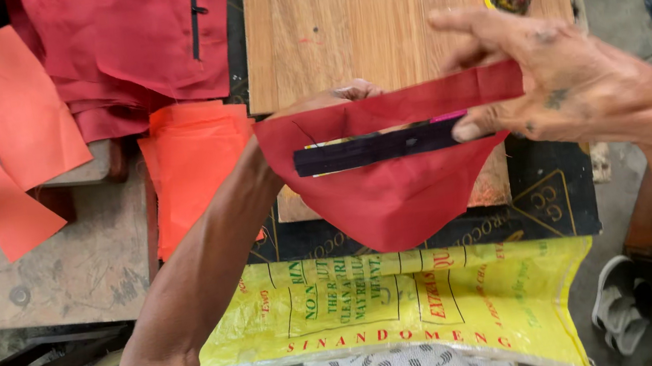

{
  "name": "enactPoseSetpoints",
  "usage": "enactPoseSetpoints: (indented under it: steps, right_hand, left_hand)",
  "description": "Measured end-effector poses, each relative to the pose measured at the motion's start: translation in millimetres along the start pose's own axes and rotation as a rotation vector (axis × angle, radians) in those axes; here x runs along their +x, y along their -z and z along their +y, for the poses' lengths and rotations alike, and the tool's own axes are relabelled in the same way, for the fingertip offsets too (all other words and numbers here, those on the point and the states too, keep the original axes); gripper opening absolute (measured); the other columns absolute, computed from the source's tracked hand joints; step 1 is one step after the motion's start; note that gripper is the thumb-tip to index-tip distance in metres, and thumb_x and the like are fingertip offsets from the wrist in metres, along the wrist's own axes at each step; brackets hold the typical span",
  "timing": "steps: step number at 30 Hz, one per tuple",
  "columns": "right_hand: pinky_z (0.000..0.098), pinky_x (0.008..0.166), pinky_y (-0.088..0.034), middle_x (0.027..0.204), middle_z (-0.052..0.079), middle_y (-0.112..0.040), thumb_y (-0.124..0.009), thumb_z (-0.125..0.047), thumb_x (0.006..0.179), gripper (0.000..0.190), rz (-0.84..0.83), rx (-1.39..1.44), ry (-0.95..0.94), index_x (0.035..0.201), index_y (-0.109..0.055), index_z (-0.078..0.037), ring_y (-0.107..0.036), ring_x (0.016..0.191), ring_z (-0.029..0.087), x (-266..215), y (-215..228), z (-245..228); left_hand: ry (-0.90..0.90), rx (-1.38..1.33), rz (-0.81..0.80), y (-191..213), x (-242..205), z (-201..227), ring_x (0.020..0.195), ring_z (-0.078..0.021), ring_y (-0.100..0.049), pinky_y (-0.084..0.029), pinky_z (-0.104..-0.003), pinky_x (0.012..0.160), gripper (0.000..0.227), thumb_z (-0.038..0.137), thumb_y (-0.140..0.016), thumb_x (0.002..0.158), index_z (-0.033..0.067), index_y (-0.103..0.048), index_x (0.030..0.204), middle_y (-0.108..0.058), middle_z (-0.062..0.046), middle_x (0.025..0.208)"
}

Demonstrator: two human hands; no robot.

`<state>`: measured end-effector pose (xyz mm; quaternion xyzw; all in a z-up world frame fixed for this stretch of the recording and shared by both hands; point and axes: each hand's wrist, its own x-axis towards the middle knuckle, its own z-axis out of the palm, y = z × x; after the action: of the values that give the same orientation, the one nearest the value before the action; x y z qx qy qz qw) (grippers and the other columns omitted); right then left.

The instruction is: The person sews a zipper onto a red fabric pouch using a needle and thread. They then apply glue to an orange fabric piece and attach it to the pouch, pressing it down to secure the bond.

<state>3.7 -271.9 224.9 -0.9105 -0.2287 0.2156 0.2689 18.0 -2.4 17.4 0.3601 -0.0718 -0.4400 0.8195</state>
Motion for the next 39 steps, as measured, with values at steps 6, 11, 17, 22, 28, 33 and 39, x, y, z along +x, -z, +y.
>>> enactPoseSetpoints:
  steps: [6,11,17,22,28,33,39]
  right_hand:
    - [0.0396,0.088,-0.058,0.105,0.017,-0.073,-0.087,-0.014,0.069,0.088,0.078,0.153,-0.201,0.149,-0.053,-0.021,-0.068,0.098,0.026,39,-21,70]
    - [0.0421,0.091,-0.054,0.108,0.016,-0.074,-0.088,-0.015,0.071,0.079,0.118,0.102,-0.181,0.144,-0.057,-0.015,-0.068,0.104,0.024,83,-29,111]
    - [0.0441,0.092,-0.052,0.114,0.012,-0.074,-0.084,-0.011,0.077,0.077,0.194,-0.032,-0.060,0.147,-0.053,-0.009,-0.068,0.102,0.028,111,-37,118]
    - [0.0335,0.084,-0.059,0.111,0.010,-0.074,-0.077,-0.010,0.093,0.052,0.476,-0.005,0.028,0.142,-0.061,-0.003,-0.071,0.095,0.020,124,-52,110]
    - [0.0384,0.091,-0.054,0.113,0.010,-0.064,-0.091,-0.028,0.085,0.076,0.545,0.040,0.245,0.148,-0.055,-0.002,-0.059,0.103,0.022,176,-109,104]
    - [0.0491,0.097,-0.038,0.111,0.011,-0.055,-0.099,-0.056,0.066,0.118,0.545,-0.128,0.270,0.154,-0.044,-0.001,-0.047,0.107,0.029,205,-118,109]
    - [0.0479,0.100,-0.037,0.109,0.009,-0.054,-0.097,-0.065,0.066,0.124,0.562,-0.106,0.207,0.158,-0.042,-0.003,-0.048,0.108,0.026,229,-127,128]
  left_hand:
    - [-0.025,0.126,0.352,-15,-13,36,0.090,-0.0171,-0.071,-0.059,-0.033,0.073,0.056,0.046,-0.050,0.103,-0.0018,-0.063,0.129,-0.073,-0.015,0.118]
    - [-0.173,0.169,0.618,6,-21,42,0.078,-0.0148,-0.060,-0.064,-0.040,0.073,0.062,0.049,-0.061,0.102,-0.0007,-0.060,0.139,-0.058,-0.006,0.095]
    - [-0.224,1.081,0.972,-14,-32,54,0.089,-0.0210,-0.076,-0.060,-0.036,0.078,0.049,0.015,-0.074,0.090,-0.0005,-0.056,0.133,-0.074,-0.015,0.109]
    - [-0.518,1.697,0.951,-49,-37,17,0.107,-0.0341,-0.066,-0.056,-0.042,0.087,0.022,0.002,-0.068,0.094,-0.0031,-0.065,0.115,-0.069,-0.020,0.115]
    - [-0.662,1.906,0.798,-39,0,-23,0.130,-0.0393,-0.055,-0.043,-0.050,0.113,0.025,0.012,-0.067,0.092,-0.0050,-0.065,0.110,-0.059,-0.024,0.134]
    - [-0.581,1.959,0.713,-21,3,-31,0.137,-0.0419,-0.048,-0.037,-0.053,0.118,0.041,0.022,-0.068,0.090,-0.0052,-0.062,0.120,-0.053,-0.027,0.142]
    - [-0.546,1.935,0.709,-11,5,-25,0.139,-0.0432,-0.046,-0.034,-0.053,0.119,0.049,0.029,-0.069,0.092,-0.0067,-0.060,0.125,-0.049,-0.028,0.146]
